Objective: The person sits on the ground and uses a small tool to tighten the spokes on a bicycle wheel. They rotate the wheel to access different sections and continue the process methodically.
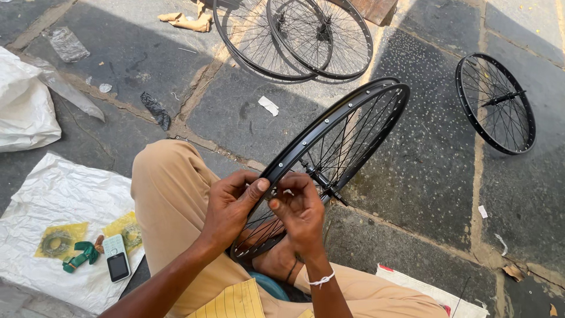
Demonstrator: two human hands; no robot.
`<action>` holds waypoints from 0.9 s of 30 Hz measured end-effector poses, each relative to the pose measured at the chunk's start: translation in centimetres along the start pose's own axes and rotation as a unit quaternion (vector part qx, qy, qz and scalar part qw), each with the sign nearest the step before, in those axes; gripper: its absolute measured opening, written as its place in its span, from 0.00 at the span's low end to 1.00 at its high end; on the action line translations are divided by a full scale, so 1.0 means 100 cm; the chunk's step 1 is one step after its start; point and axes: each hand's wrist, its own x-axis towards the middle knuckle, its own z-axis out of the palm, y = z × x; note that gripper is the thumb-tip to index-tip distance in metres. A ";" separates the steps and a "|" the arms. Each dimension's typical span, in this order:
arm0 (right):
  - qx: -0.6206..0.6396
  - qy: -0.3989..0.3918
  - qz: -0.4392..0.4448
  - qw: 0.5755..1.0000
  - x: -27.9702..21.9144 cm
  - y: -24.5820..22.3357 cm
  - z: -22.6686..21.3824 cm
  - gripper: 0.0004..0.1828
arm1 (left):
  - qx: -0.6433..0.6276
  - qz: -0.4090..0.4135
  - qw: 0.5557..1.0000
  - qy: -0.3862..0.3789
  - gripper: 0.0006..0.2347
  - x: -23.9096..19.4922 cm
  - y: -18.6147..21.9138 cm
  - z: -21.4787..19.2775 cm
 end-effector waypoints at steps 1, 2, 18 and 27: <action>-0.149 0.018 -0.019 0.989 -0.003 0.000 0.005 0.14 | 0.000 0.039 0.999 -0.015 0.12 -0.002 0.003 0.002; -0.294 0.035 -0.043 0.954 -0.001 -0.001 0.010 0.16 | 0.001 0.083 0.996 -0.032 0.13 0.001 0.006 0.003; -0.399 0.083 -0.300 0.862 -0.016 -0.002 0.020 0.15 | -0.117 -0.062 0.983 -0.128 0.13 0.008 0.008 -0.004; -0.407 0.079 -0.245 0.876 -0.024 0.000 0.015 0.16 | -0.028 0.011 0.993 -0.117 0.13 0.006 0.000 0.000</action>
